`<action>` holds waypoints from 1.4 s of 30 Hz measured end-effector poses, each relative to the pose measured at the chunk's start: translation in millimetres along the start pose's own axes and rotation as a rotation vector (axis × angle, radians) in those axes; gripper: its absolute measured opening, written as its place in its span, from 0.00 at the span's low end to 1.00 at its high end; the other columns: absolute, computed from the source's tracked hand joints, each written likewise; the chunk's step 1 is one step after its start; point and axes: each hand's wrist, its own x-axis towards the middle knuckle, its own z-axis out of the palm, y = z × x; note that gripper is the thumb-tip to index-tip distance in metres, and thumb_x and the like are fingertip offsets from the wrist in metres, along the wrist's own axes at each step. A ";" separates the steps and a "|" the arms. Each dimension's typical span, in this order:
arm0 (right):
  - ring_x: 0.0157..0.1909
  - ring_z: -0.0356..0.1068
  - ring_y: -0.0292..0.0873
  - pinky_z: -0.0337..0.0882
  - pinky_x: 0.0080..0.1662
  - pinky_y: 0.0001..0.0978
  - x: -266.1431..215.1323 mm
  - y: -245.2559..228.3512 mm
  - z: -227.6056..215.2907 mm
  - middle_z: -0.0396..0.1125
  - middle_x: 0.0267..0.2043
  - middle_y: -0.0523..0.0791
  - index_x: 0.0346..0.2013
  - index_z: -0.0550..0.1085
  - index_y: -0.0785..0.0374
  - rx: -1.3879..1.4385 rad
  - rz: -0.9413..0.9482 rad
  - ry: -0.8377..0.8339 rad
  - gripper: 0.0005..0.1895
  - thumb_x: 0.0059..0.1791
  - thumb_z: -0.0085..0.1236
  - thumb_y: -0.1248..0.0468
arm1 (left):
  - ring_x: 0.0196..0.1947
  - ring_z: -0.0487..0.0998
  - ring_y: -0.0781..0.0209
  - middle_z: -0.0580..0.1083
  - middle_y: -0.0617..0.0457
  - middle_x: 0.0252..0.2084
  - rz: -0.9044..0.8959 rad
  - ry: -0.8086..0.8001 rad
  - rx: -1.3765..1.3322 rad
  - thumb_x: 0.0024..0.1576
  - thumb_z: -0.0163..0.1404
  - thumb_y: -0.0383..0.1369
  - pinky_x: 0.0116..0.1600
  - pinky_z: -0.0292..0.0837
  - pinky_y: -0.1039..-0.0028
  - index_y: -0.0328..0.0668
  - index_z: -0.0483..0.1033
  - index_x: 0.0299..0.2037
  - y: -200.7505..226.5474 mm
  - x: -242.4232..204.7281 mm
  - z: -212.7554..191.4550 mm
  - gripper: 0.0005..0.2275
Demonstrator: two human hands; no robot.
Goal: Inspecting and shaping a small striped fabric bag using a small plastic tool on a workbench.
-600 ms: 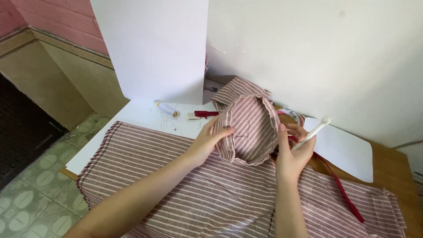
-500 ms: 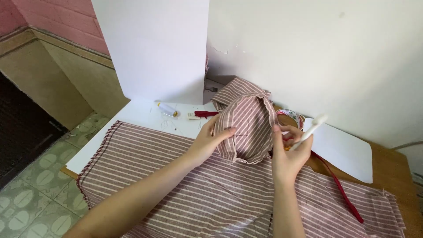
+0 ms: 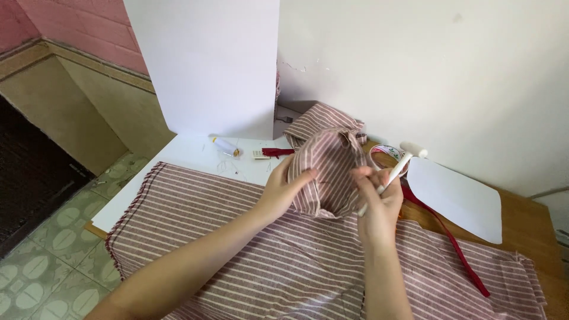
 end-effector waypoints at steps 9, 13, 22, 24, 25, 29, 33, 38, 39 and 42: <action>0.47 0.71 0.37 0.70 0.55 0.36 26.5 32.8 -57.1 0.69 0.41 0.37 0.34 0.72 0.50 0.581 0.269 -0.041 0.06 0.54 0.60 0.59 | 0.71 0.67 0.27 0.65 0.25 0.72 -0.063 0.216 -0.159 0.61 0.58 0.48 0.72 0.64 0.42 0.28 0.59 0.75 7.4 15.9 -12.8 0.38; 0.54 0.69 0.37 0.68 0.60 0.38 23.3 10.2 -52.8 0.68 0.51 0.37 0.35 0.69 0.51 0.614 0.276 0.054 0.08 0.54 0.60 0.60 | 0.72 0.65 0.27 0.64 0.25 0.73 -0.063 0.213 -0.143 0.61 0.58 0.49 0.73 0.63 0.42 0.28 0.59 0.75 13.9 14.3 -11.3 0.39; 0.52 0.75 0.38 0.70 0.57 0.37 27.8 12.5 -58.3 0.73 0.49 0.37 0.32 0.66 0.50 0.561 0.288 0.133 0.11 0.56 0.58 0.63 | 0.67 0.73 0.36 0.66 0.29 0.70 -0.065 0.180 -0.235 0.59 0.61 0.44 0.57 0.80 0.51 0.32 0.61 0.75 -19.4 31.7 -20.4 0.37; 0.52 0.75 0.39 0.71 0.57 0.37 28.5 13.5 -58.9 0.73 0.47 0.37 0.30 0.65 0.49 0.483 0.278 0.156 0.12 0.56 0.57 0.63 | 0.65 0.74 0.33 0.65 0.27 0.70 -0.058 0.183 -0.300 0.58 0.61 0.42 0.56 0.82 0.48 0.31 0.61 0.75 -22.4 32.9 -20.3 0.37; 0.52 0.75 0.39 0.71 0.57 0.37 27.4 9.7 -56.0 0.73 0.47 0.37 0.30 0.65 0.49 0.482 0.277 0.155 0.12 0.56 0.57 0.63 | 0.65 0.74 0.33 0.65 0.27 0.70 -0.057 0.182 -0.300 0.58 0.61 0.42 0.56 0.82 0.48 0.31 0.61 0.75 -25.7 34.7 -21.8 0.37; 0.52 0.76 0.38 0.72 0.55 0.35 27.9 8.2 -60.3 0.72 0.49 0.37 0.33 0.62 0.48 0.451 0.277 0.204 0.12 0.57 0.56 0.61 | 0.67 0.71 0.31 0.63 0.25 0.71 -0.055 0.135 -0.433 0.60 0.60 0.40 0.62 0.75 0.41 0.30 0.55 0.77 -32.9 40.1 -26.1 0.39; 0.51 0.76 0.40 0.72 0.55 0.35 30.6 12.8 -61.1 0.72 0.48 0.39 0.34 0.63 0.49 0.357 0.278 0.197 0.12 0.57 0.56 0.62 | 0.61 0.75 0.39 0.71 0.33 0.65 -0.069 0.086 -0.511 0.59 0.58 0.40 0.60 0.77 0.49 0.36 0.58 0.75 -58.7 50.3 -34.6 0.35; 0.53 0.75 0.45 0.71 0.54 0.41 18.1 2.7 -35.9 0.72 0.48 0.41 0.41 0.63 0.51 0.229 0.321 0.123 0.14 0.57 0.61 0.54 | 0.59 0.77 0.41 0.73 0.36 0.62 -0.041 -0.014 -0.534 0.58 0.58 0.38 0.60 0.76 0.49 0.37 0.59 0.76 -61.9 50.2 -31.1 0.35; 0.55 0.73 0.48 0.70 0.55 0.44 16.9 2.5 -34.0 0.71 0.51 0.44 0.47 0.64 0.54 0.155 0.345 0.070 0.17 0.57 0.61 0.50 | 0.60 0.77 0.40 0.73 0.35 0.63 -0.027 -0.052 -0.540 0.58 0.58 0.38 0.60 0.76 0.47 0.37 0.59 0.77 -64.2 50.6 -31.0 0.36; 0.44 0.78 0.42 0.81 0.48 0.38 12.3 2.1 -34.3 0.72 0.50 0.52 0.65 0.63 0.68 0.135 0.380 -0.019 0.35 0.55 0.64 0.48 | 0.63 0.76 0.41 0.72 0.37 0.66 -0.037 -0.052 -0.531 0.58 0.58 0.37 0.62 0.75 0.49 0.38 0.60 0.77 -59.4 45.5 -27.8 0.35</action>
